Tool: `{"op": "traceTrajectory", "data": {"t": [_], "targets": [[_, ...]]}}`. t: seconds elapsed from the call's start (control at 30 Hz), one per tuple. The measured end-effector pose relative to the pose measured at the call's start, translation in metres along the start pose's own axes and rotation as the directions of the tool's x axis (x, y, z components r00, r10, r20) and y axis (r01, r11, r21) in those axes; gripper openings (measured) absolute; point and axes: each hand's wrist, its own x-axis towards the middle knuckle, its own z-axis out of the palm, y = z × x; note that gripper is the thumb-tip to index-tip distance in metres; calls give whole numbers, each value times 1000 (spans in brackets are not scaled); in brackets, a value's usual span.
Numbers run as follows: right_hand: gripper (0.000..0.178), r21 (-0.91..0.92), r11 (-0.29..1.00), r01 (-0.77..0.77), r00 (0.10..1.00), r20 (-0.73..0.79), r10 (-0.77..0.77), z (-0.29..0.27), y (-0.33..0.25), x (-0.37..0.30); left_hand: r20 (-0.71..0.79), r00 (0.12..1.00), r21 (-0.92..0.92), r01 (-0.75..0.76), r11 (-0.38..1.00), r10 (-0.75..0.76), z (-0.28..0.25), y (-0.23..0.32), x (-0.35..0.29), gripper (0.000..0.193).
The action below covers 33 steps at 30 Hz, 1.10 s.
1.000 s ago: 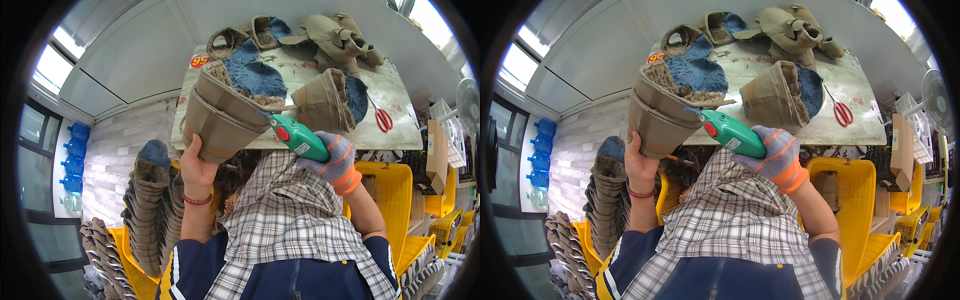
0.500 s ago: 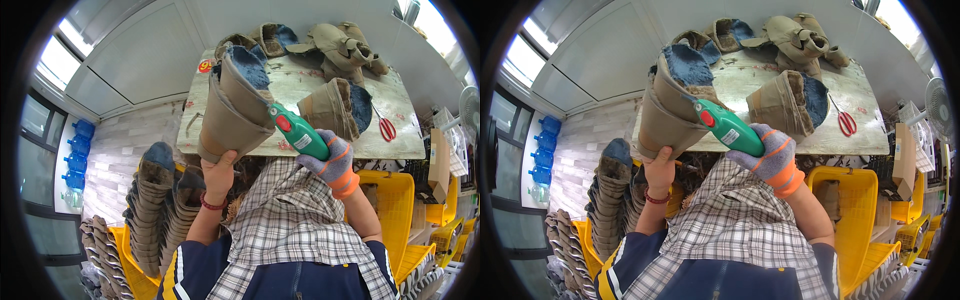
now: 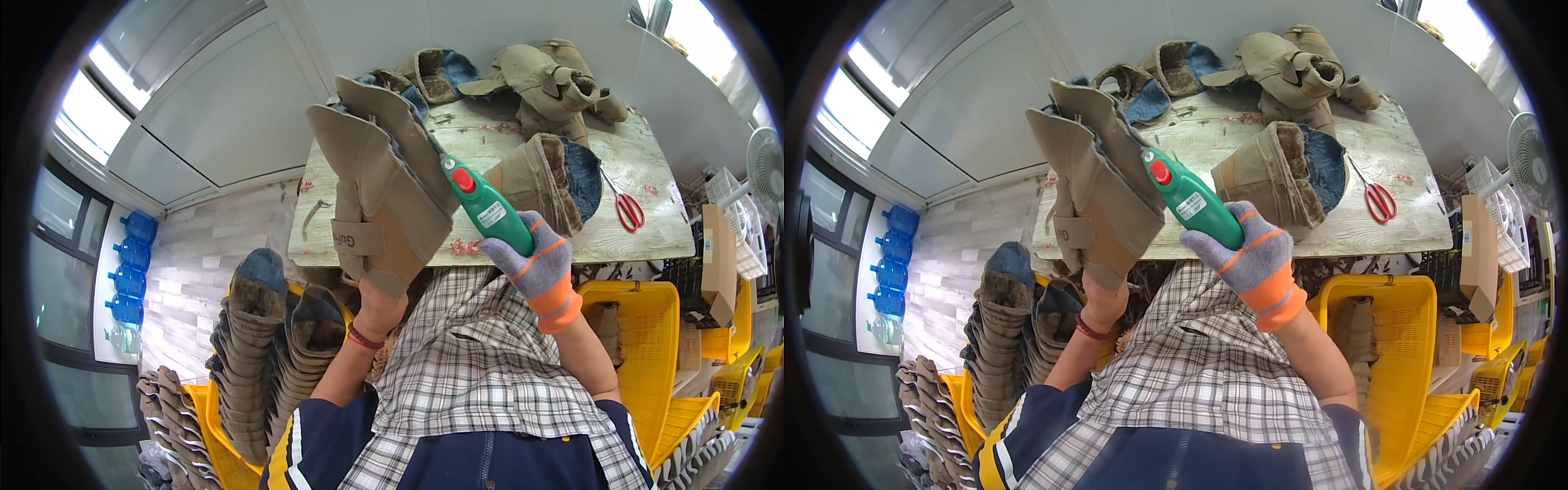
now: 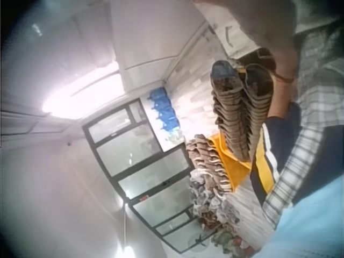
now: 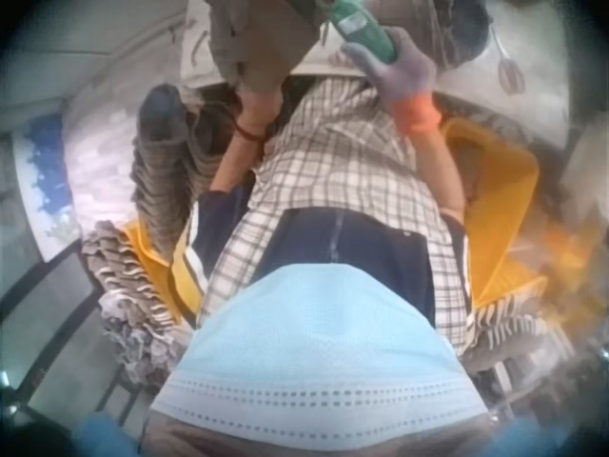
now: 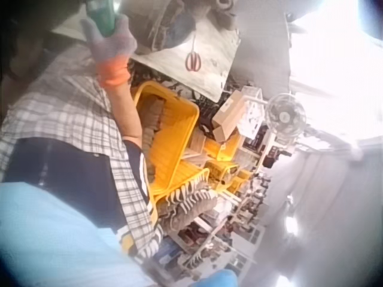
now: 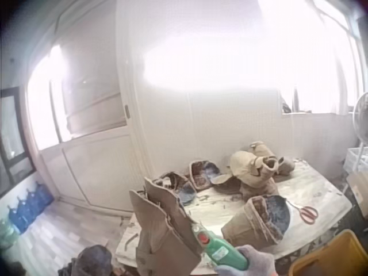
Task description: The person trims the interior lining of several beige slip-on shoes using red-handled scissors and a green electric rotary cutter. They repeatedly pick up shoes from a pile, cut away excess material inside, and place the trimmed shoes into a yellow basket.
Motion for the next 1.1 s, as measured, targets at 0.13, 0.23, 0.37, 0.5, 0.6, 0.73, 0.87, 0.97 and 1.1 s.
{"op": "traceTrajectory", "data": {"t": [0.13,0.23,0.37,0.5,0.6,0.73,0.87,0.97,1.1], "targets": [[49,96,990,-101,995,7,101,3,-12,3,42,998,3,-45,999,45,-2,6,-4,34],[47,194,961,-198,980,43,193,4,-20,17,76,993,39,-97,995,94,-2,5,-9,32],[43,211,959,-187,979,-40,199,-8,-4,35,-90,959,-94,260,961,-268,5,-13,-35,27],[40,197,962,-189,967,-134,217,-34,27,24,72,985,155,146,977,-158,-25,-35,43,32],[40,142,975,-168,971,-149,189,-40,50,11,166,957,239,194,952,-237,-23,-64,64,20],[41,-21,977,-214,971,-113,210,-46,51,-1,169,899,52,401,915,-404,-27,-81,84,22],[42,-130,988,-83,990,-124,67,-47,54,-11,-184,627,-700,457,548,-757,-67,-101,112,32],[45,-278,957,84,978,-162,-133,-47,58,-11,-77,641,-944,200,263,-764,-89,-58,154,32],[48,-366,876,316,910,-145,-389,-50,52,-6,242,624,-970,168,-174,-743,-100,-82,152,24]]}}
